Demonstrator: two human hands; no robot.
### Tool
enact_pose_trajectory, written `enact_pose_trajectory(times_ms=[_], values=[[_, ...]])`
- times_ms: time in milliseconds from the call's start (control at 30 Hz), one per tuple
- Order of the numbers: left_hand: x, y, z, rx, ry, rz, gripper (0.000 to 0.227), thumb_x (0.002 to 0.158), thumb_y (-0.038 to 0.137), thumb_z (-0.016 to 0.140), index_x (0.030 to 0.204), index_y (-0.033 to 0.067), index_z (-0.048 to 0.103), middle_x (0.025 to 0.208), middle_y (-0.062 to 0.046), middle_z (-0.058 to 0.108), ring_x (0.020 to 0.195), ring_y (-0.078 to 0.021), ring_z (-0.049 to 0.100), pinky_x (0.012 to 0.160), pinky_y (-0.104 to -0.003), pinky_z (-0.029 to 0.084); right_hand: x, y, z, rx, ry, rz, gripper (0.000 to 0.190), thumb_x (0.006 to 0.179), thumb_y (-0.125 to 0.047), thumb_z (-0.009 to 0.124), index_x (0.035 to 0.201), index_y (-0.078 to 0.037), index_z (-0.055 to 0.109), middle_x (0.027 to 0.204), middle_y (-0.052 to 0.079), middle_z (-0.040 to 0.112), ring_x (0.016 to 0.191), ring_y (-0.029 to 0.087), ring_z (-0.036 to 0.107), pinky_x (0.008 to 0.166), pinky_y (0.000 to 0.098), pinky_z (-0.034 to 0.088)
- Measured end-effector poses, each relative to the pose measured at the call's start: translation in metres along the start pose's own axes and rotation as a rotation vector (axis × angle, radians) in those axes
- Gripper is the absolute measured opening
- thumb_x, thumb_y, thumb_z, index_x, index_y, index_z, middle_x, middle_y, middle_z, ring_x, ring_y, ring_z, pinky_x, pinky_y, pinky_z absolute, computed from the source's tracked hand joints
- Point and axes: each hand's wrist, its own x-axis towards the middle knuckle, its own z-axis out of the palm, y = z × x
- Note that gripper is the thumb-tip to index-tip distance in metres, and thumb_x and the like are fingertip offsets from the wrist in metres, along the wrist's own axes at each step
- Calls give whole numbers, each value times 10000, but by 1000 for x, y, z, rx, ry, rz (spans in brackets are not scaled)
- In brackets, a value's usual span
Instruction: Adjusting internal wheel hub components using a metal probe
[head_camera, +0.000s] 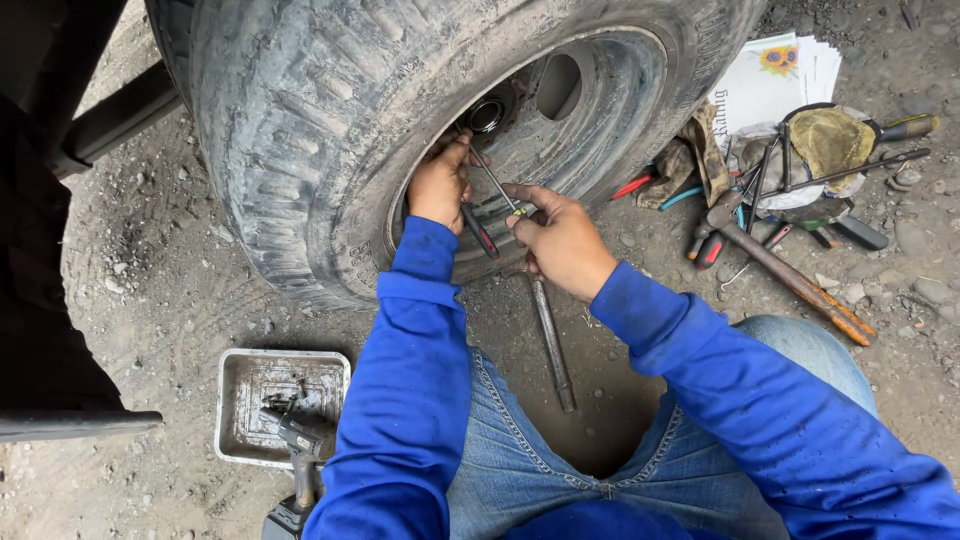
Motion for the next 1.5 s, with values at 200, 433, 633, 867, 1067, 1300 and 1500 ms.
enact_pose_trajectory(times_ms=[200,433,633,867,1067,1300,1500], values=[[8,-12,-1,29,0,37,169,929,148,676,1013,3,658,665,-183,668,313,-55,336,301,-231,285,27,37,-2,139,-24,42,389,956,-90,585,1339,-27,608,563,109,532,321,115,470,227,239,376],[8,-13,1,31,20,53,107,935,119,659,976,21,651,639,-174,669,311,-50,328,305,-214,284,32,49,-9,239,-33,64,410,948,-89,596,1351,-17,596,580,115,533,322,114,476,219,228,357],[17,-23,4,16,23,69,70,933,100,654,945,31,650,669,-174,699,311,-45,340,309,-210,287,39,52,-18,219,2,-2,348,938,-98,629,1277,-32,670,537,123,527,306,120,475,218,216,343],[31,-38,6,-107,106,45,90,918,58,642,936,-27,665,613,-187,632,318,-63,319,313,-215,275,24,21,21,105,150,44,290,953,-67,644,1226,2,711,571,121,606,428,116,554,283,232,448],[74,-72,-33,-153,61,-56,151,925,142,665,914,6,730,586,-90,586,348,-77,329,323,-219,271,11,-18,78,406,211,209,348,975,-100,573,1256,94,641,556,174,597,350,200,568,223,290,467],[110,-85,-51,-289,-132,-223,182,983,206,603,1011,48,687,676,-2,593,489,-108,505,417,-289,376,46,-41,131,698,210,225,286,984,-96,513,1134,129,605,585,129,554,350,219,581,261,300,526],[112,-85,-52,-156,-133,-199,172,969,230,559,976,81,645,621,0,514,458,-147,412,421,-308,349,17,-84,100,616,99,196,473,985,-98,492,1396,130,438,766,46,503,588,126,546,373,298,560]])
